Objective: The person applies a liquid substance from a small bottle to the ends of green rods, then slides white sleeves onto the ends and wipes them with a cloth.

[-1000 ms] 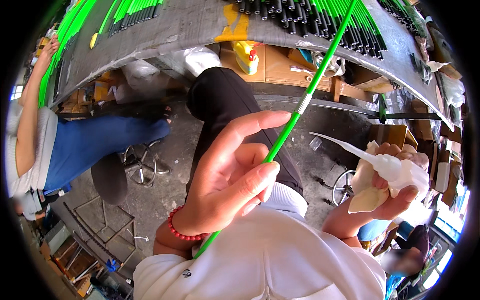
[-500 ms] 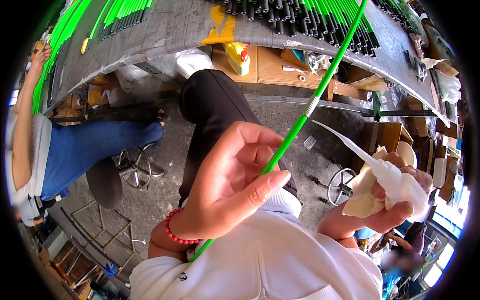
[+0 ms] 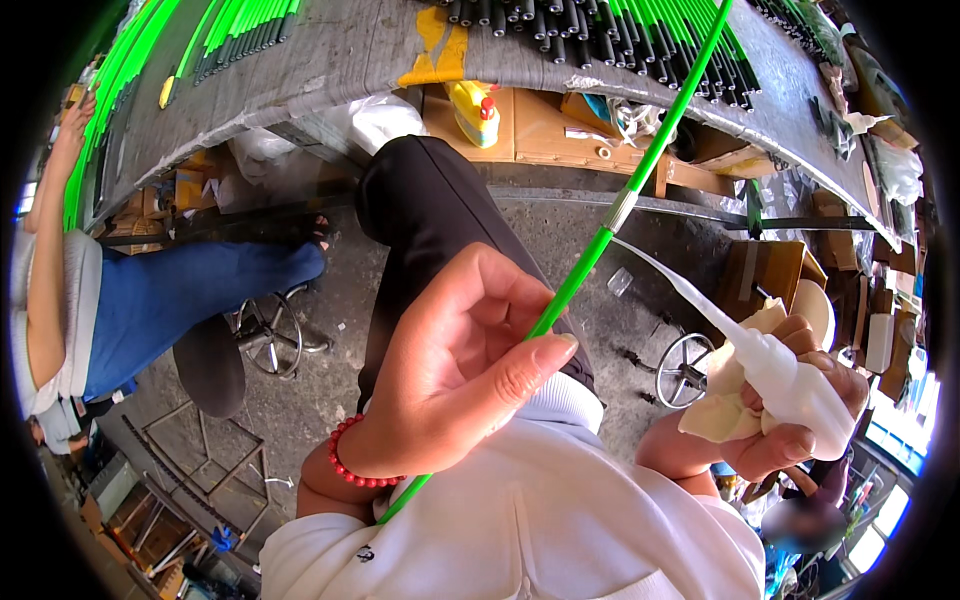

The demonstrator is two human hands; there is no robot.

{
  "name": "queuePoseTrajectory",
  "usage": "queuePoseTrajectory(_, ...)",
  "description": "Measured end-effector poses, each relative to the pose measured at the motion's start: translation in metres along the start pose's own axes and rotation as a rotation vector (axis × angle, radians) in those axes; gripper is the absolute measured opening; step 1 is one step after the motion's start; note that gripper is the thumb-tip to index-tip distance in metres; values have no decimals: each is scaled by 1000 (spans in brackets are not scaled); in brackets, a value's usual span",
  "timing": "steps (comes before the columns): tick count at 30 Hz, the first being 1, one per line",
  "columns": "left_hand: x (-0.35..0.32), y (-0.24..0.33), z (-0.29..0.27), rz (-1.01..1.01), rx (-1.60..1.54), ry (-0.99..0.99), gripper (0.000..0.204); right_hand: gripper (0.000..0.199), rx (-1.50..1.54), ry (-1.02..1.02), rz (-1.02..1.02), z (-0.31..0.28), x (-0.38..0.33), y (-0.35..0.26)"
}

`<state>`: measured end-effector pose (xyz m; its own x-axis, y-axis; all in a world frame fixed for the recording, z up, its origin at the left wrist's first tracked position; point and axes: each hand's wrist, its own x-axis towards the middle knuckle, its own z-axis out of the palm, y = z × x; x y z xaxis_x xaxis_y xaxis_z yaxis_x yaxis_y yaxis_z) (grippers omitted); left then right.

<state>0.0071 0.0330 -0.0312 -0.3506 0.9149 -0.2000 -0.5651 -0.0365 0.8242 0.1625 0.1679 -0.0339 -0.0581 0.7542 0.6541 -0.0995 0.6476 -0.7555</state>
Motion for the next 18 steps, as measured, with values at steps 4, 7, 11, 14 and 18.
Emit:
queuePoseTrajectory(4, -1, 2, 0, -23, -5, 8, 19, 61, 1, -31, 20, -2, 2, -4)
queuePoseTrajectory(7, -1, 3, -1, -38, -6, 11, 19, 55, 56, -42, -17, -1, 2, -2)
queuePoseTrajectory(11, -1, 3, -1, -43, -7, 10, 19, 45, 146, -138, -68, -7, 5, 4)
queuePoseTrajectory(14, -1, 3, -1, -44, -8, 14, 19, 39, 160, -332, -129, -18, 14, 9)
queuePoseTrajectory(18, -1, 4, -1, -49, -10, 8, 19, 38, 171, -263, -121, -11, 10, 6)
